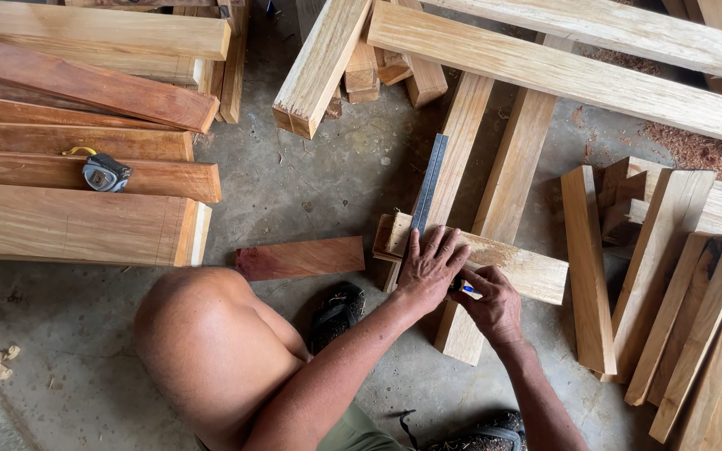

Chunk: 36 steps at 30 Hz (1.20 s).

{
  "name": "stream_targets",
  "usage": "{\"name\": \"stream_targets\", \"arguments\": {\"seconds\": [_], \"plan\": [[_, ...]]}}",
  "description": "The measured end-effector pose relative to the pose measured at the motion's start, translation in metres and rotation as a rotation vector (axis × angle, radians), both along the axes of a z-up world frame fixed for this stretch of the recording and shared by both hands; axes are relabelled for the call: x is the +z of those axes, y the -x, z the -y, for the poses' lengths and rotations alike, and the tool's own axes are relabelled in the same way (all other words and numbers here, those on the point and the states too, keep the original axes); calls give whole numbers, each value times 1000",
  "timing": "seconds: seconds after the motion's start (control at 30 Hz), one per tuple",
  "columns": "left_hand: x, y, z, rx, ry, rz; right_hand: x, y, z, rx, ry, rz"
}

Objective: Marking wooden blocks for cutting using a combination square and a pen.

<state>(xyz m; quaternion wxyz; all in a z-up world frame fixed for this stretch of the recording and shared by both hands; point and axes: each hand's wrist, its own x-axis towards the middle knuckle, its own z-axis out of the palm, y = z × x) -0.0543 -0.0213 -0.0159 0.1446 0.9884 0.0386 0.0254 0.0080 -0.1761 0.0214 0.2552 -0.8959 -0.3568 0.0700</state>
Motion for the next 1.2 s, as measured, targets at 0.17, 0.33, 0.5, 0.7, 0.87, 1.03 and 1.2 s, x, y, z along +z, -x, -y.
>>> {"name": "stream_targets", "arguments": {"seconds": [0.17,0.33,0.5,0.7,0.87,1.03,1.2], "plan": [[9,1,-2,-14,51,-32,-2,1,-1,-12,-1,25],[5,2,-2,-12,0,-29,-1,1,-1,-12,5,16],[4,-1,-2,-29,-2,-93,2,1,-2,3,11,14],[0,-2,-1,-31,-2,-86,3,0,-2,4,22,3],[0,0,-1,-32,-24,-72,4,2,-2,-9,29,-5],[0,0,-1,-25,-4,-59,1,2,-2,-5,32,29],[7,0,-3,-29,-18,-78,1,0,-1,4,11,16]]}}
